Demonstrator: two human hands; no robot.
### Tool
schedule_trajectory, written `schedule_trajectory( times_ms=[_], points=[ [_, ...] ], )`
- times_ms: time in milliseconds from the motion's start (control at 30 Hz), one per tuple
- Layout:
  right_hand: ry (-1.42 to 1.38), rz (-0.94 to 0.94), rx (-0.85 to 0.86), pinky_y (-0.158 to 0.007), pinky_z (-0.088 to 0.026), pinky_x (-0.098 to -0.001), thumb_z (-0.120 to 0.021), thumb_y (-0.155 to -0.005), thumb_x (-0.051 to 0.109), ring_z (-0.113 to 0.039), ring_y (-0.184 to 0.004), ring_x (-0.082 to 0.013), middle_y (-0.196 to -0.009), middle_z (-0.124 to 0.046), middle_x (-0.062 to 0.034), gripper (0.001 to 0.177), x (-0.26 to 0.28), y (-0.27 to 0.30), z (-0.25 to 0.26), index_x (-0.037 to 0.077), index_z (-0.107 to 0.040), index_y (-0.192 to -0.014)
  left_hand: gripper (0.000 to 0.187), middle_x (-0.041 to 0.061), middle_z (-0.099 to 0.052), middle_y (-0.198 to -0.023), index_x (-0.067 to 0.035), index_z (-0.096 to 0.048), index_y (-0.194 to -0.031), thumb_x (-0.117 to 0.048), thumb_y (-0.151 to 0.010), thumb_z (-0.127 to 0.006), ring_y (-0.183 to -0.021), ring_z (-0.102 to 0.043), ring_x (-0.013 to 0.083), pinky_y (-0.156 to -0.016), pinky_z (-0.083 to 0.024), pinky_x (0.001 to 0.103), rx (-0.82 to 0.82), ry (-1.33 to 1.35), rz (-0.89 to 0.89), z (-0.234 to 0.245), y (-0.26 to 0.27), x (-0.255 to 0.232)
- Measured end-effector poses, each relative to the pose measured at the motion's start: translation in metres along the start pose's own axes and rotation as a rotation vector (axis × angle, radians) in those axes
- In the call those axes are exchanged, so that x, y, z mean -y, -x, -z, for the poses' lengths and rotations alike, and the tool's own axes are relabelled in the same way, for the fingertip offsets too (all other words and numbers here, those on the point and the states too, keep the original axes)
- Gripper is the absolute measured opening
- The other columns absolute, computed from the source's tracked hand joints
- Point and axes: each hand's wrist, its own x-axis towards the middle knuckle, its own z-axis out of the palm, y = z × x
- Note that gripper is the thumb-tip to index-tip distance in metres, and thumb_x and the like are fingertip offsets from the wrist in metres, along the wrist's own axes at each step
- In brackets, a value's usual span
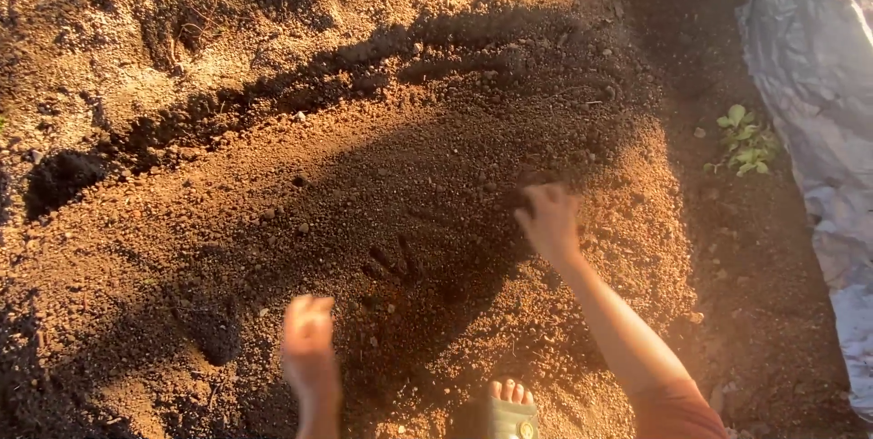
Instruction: The person uses both hands to break up clumps of soil and smooth the surface of a garden bed. They repeatedly pat and level the dirt, occasionally picking up small rocks or debris and discarding them to the side.
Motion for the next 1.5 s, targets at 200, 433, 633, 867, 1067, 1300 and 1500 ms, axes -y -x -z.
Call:
schedule_trajectory(
  times_ms=[200, 433, 633, 867, 1067, 1300, 1500],
  points=[
    [-0.291, 0.545, 0.161, -0.102, -0.054, -0.0421, -0.066, -0.094, 0.009, -0.073, -0.097, -0.0249, -0.13, -0.066, -0.0157, 0.03, 0.022, 0.017, -0.017, 0.012, -0.069, -0.124, 0.061, -0.004, -0.049, -0.154, -0.048, -0.004, -0.159, -0.034, -0.116, -0.045, -0.052, -0.028, 0.0078, -0.044, -0.042, 0.028, -0.73, 0.278, 0.442, 0.09, -0.005, 0.016],
    [-0.431, 0.422, 0.353, -0.051, -0.062, -0.0175, -0.057, -0.102, 0.008, -0.073, -0.057, -0.0128, -0.086, -0.078, -0.0116, 0.024, 0.057, 0.028, 0.003, 0.008, -0.068, -0.124, 0.03, 0.02, -0.063, -0.129, -0.018, -0.065, -0.126, -0.007, -0.1, -0.053, -0.107, -0.065, 0.0285, -0.075, -0.059, 0.032, -0.378, -0.11, -0.132, 0.014, -0.021, 0.079],
    [-0.397, 0.626, 0.355, -0.048, -0.062, -0.0164, -0.061, -0.1, 0.015, -0.074, -0.055, -0.0103, -0.088, -0.079, -0.0094, 0.016, 0.061, 0.025, -0.019, 0.008, -0.07, -0.111, 0.044, 0.009, -0.058, -0.142, -0.008, -0.059, -0.133, -0.012, -0.09, -0.066, -0.134, -0.05, 0.0259, -0.115, -0.043, 0.044, 0.106, -0.155, -0.613, -0.111, -0.021, 0.116],
    [-0.244, 0.715, 0.351, -0.047, -0.053, -0.0149, -0.064, -0.098, 0.014, -0.063, -0.053, -0.0068, -0.091, -0.078, -0.005, 0.017, 0.059, 0.009, -0.019, 0.011, -0.071, -0.114, 0.035, 0.006, -0.064, -0.103, -0.005, -0.068, -0.108, -0.003, -0.077, -0.083, -0.099, -0.059, 0.024, -0.091, -0.052, 0.034, -0.084, -0.519, -1.113, -0.137, -0.072, 0.147],
    [-0.088, 0.616, 0.49, -0.038, -0.046, -0.0182, -0.058, -0.104, 0.017, -0.055, -0.043, -0.0065, -0.081, -0.078, -0.004, 0.018, 0.064, 0.001, 0.007, 0.011, -0.075, -0.106, 0.015, 0.009, -0.078, -0.094, -0.006, -0.073, -0.107, -0.006, -0.095, -0.064, -0.085, -0.074, 0.026, -0.063, -0.062, 0.039, -0.104, -0.302, -0.898, -0.12, -0.074, 0.125],
    [-1.174, 0.492, 0.123, -0.062, -0.058, -0.0135, -0.065, -0.096, 0.002, -0.063, -0.072, -0.0091, -0.088, -0.067, -0.0047, 0.045, 0.08, -0.006, 0.047, 0.005, -0.054, -0.139, 0.028, 0.016, -0.058, -0.142, -0.009, -0.06, -0.127, -0.021, -0.101, -0.056, -0.131, -0.054, 0.0376, -0.104, -0.053, 0.051, 0.011, -0.473, -1.134, -0.12, -0.018, 0.089],
    [0.265, 0.961, 0.075, -0.088, -0.062, -0.0416, -0.07, -0.093, 0.032, -0.069, -0.105, -0.0273, -0.121, -0.07, -0.0121, 0.036, 0.058, -0.021, -0.082, 0.019, -0.066, -0.126, 0.05, 0.009, -0.055, -0.148, -0.013, -0.063, -0.132, -0.015, -0.085, -0.079, -0.138, -0.047, 0.0304, -0.114, -0.036, 0.055, 0.567, -0.596, -1.46, -0.104, -0.029, 0.113]
  ],
)
